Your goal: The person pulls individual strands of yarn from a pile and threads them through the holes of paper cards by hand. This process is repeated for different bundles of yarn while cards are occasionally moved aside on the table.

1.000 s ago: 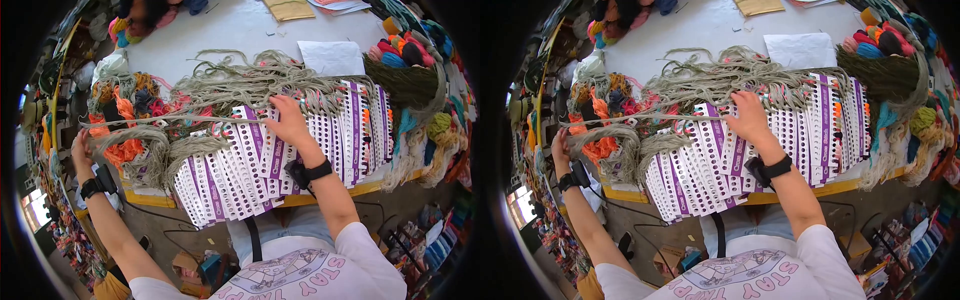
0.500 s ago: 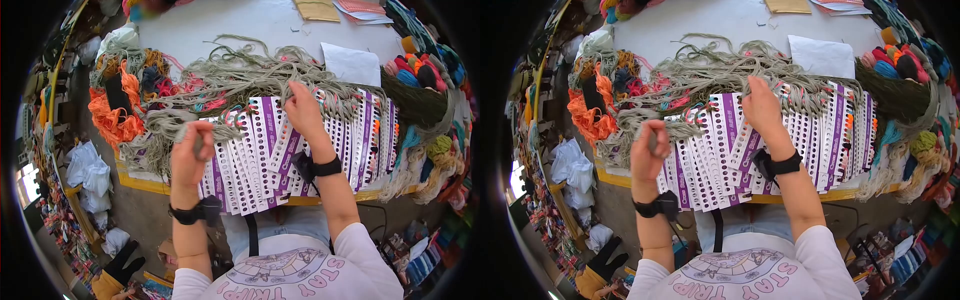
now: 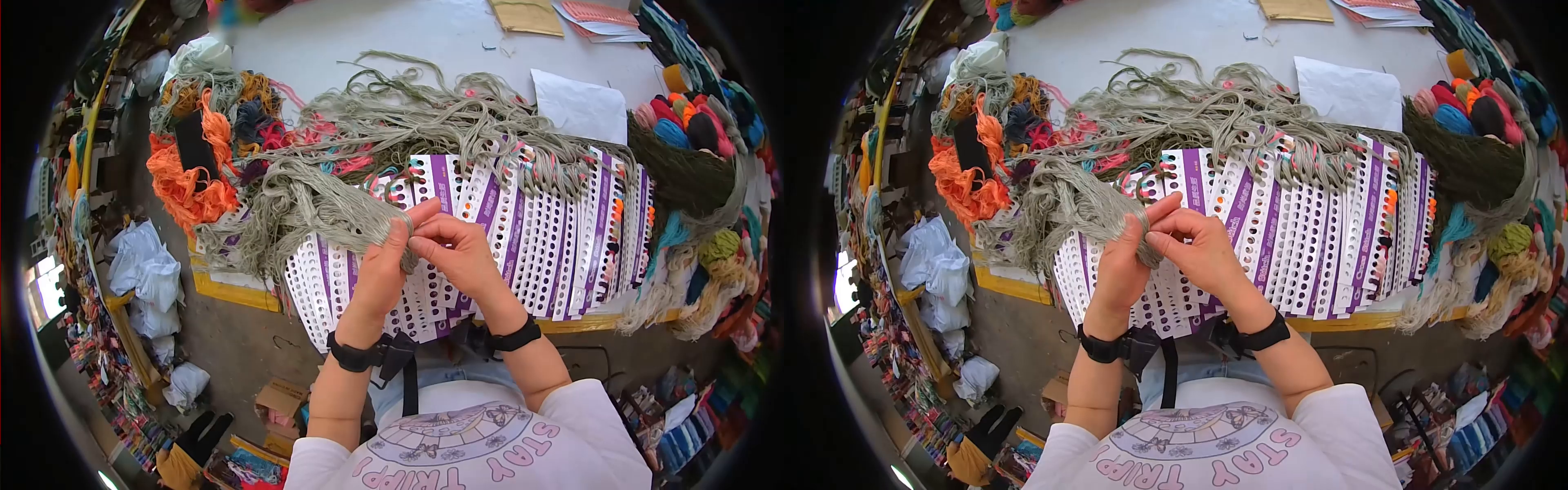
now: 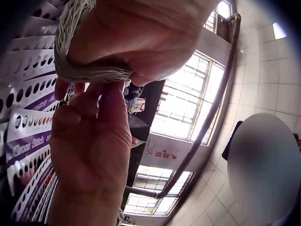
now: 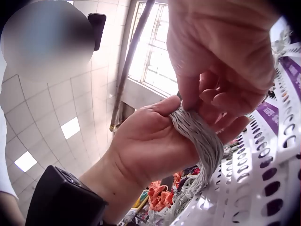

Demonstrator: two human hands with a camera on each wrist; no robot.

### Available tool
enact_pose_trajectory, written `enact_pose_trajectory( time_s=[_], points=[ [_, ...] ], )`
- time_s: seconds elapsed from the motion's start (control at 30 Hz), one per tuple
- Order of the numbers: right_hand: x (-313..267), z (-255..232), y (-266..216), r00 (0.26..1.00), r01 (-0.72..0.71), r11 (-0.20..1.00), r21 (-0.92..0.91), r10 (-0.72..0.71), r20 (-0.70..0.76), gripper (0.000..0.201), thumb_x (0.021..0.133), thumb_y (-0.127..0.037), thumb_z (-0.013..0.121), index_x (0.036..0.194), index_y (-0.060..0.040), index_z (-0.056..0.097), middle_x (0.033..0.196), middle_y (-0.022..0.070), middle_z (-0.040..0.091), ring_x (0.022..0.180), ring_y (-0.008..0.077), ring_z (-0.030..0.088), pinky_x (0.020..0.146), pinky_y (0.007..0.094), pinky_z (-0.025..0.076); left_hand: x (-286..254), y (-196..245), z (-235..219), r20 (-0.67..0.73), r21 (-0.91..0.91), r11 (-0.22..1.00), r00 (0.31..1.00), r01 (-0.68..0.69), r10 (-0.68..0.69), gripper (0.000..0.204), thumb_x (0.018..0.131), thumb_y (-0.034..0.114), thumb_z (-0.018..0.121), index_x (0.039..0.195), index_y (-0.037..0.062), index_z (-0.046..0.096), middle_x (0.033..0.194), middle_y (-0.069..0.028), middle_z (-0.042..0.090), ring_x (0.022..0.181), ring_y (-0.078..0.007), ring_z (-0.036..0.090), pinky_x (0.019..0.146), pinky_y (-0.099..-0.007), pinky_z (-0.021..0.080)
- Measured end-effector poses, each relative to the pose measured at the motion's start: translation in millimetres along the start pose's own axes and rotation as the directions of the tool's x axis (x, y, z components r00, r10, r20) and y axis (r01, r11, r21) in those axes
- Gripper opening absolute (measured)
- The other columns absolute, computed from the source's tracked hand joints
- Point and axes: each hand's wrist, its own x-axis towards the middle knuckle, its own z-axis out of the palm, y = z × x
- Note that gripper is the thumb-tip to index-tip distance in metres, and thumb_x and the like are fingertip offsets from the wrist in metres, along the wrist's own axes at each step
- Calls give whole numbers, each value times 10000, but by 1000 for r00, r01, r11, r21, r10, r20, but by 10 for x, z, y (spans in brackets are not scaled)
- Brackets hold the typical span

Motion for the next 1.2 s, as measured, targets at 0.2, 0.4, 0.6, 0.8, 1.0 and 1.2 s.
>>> enact_pose_trajectory(
  time_s=[0.2, 0.4, 0.6, 0.8, 1.0, 1.2],
  points=[
    [8, -95, 36, 994, -17, 976, 218, 39, -100, 75, 789, -126, 599, 817, -63, 630, 680, -7, 586, 626, 61, 581, 421, 156, 374, 36, 55, -30, -92, -241, 969, 993, 53, -77, 492, 922, 337, 278, 1151, -72, 430, 1123, -141, 500, 1020, -211, 491, 848, -338, 420],
    [-27, -67, 21, 990, 119, 988, 102, -110, -89, 117, 797, -124, 587, 852, -23, 613, 807, 25, 566, 666, 107, 613, 448, 171, 395, 72, 72, -41, -73, -127, 991, 996, 45, -55, 285, 834, 228, 540, 1007, 1, 532, 994, -116, 573, 901, -181, 556, 698, -316, 507],
    [-28, -80, 54, 991, 61, 987, 148, -43, -124, 123, 796, -134, 592, 851, -27, 615, 769, 16, 575, 629, 76, 585, 454, 165, 391, 107, 37, -48, -162, -279, 959, 982, 47, -95, 218, 822, 196, 556, 927, 4, 561, 973, -118, 579, 874, -177, 561, 677, -310, 509],
    [-14, -86, 107, 989, 46, 985, 167, -21, -149, 131, 786, -154, 610, 839, -35, 624, 675, -2, 593, 577, 30, 534, 453, 150, 362, 124, 12, -62, -165, -173, 983, 982, 66, -95, 184, 812, 183, 573, 899, 21, 574, 952, -95, 586, 863, -163, 562, 658, -299, 510],
    [-6, -106, 144, 980, 67, 985, 160, -36, -194, 122, 780, -137, 615, 829, -25, 628, 693, 8, 574, 616, 50, 554, 466, 159, 377, 152, 14, -43, -160, -213, 975, 981, 71, -106, 210, 798, 179, 591, 918, 9, 562, 957, -111, 584, 845, -169, 568, 654, -297, 512],
    [1, -56, 112, 970, 158, 979, 128, -130, -208, 121, 788, -140, 605, 831, -29, 631, 667, 4, 565, 623, 54, 565, 452, 163, 371, 174, -65, -34, -167, -172, 984, 983, 45, -74, 211, 804, 185, 586, 918, 7, 575, 956, -109, 586, 845, -168, 567, 648, -302, 515]
  ],
)
